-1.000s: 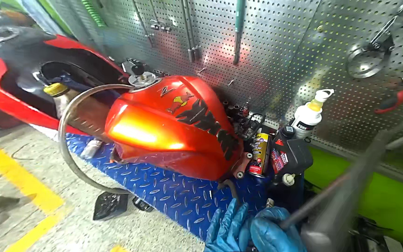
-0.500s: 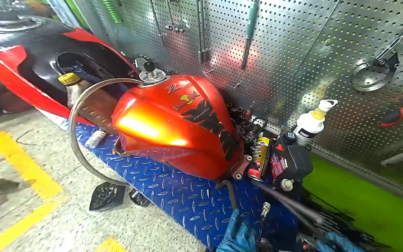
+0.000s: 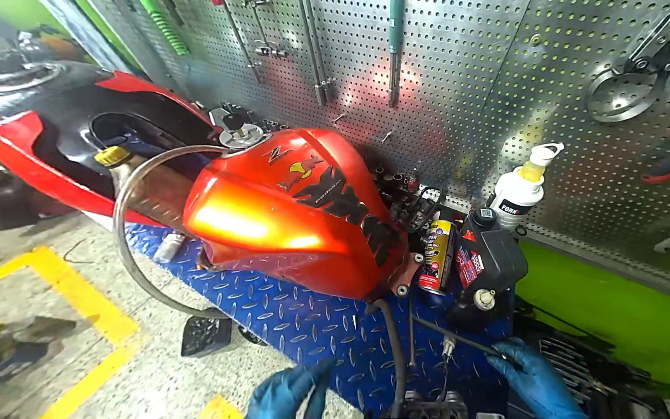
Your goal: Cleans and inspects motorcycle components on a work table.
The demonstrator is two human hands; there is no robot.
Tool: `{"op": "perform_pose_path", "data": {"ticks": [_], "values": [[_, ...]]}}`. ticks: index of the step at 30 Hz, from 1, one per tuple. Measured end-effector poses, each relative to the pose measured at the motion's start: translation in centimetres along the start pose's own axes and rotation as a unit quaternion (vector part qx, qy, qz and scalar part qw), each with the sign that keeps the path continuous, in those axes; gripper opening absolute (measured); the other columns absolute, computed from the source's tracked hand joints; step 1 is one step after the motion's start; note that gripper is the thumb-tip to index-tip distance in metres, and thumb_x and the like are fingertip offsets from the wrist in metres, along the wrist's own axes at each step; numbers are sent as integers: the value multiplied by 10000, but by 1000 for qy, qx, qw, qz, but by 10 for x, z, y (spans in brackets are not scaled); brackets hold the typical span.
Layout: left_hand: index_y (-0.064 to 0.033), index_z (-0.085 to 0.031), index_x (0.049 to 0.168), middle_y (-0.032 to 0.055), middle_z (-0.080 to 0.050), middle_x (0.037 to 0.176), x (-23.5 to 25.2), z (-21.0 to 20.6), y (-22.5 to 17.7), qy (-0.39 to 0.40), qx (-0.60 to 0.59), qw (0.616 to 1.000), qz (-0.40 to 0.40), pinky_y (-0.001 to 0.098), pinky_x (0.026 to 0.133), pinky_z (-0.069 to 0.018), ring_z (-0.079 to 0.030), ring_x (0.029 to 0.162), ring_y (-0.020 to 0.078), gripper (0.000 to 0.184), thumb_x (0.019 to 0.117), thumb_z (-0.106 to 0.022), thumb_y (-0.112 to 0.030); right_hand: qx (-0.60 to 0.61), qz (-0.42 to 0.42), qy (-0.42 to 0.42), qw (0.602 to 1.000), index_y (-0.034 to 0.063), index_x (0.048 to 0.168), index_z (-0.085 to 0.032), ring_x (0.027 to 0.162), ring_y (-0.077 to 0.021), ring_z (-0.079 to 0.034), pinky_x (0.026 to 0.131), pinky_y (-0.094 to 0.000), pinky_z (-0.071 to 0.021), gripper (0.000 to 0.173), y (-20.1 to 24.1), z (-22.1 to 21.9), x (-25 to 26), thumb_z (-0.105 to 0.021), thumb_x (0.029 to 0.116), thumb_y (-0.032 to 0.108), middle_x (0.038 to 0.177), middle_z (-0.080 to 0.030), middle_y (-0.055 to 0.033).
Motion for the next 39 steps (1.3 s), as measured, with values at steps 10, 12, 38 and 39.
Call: {"op": "perform_pose_path", "data": {"ticks": [10, 12, 38, 39], "values": [[-22, -753, 1097, 264, -726, 1042, 64, -95, 61, -79, 157, 982, 71, 681, 937, -484, -678, 1037, 508, 332, 899, -719, -286, -163, 70, -107, 978, 126, 1146, -803, 1020, -416, -708, 868, -595, -569, 279, 8, -19, 13, -705, 927, 270, 1110, -735, -211], [-65, -742, 1192, 224, -732, 1090, 61, -94, 68, -112, 121, 984, 67, 682, 944, -480, -685, 1048, 470, 428, 913, -677, -381, -171, 79, -100, 977, 139, 1194, -786, 1045, -407, -699, 892, -581, -564, 302, 4, -25, 9, -673, 951, 280, 1143, -726, -202], [-29, -748, 1171, 182, -743, 1153, -20, -96, -26, 74, -248, 965, -39, 519, 909, -583, -730, 1058, 335, 308, 955, -538, 39, -197, 37, 298, 933, 137, 1317, -714, 1005, -440, -700, 815, -627, -558, 357, 162, -15, -22, -597, 1014, 286, 1206, -680, -257], [-38, -751, 1167, 180, -745, 1153, -23, -97, -26, 51, -245, 967, -41, 516, 898, -589, -733, 1058, 330, 303, 966, -533, 26, -182, 54, 272, 943, 110, 1303, -720, 979, -443, -704, 791, -620, -562, 351, 159, -17, -27, -603, 1008, 260, 1171, -687, -267]]}}
Point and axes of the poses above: each hand's wrist, its own x-axis towards the middle knuckle, its own z-axis out of the back of the hand, y = z × x, the point moved 1 cm from there along x, towards the middle knuckle
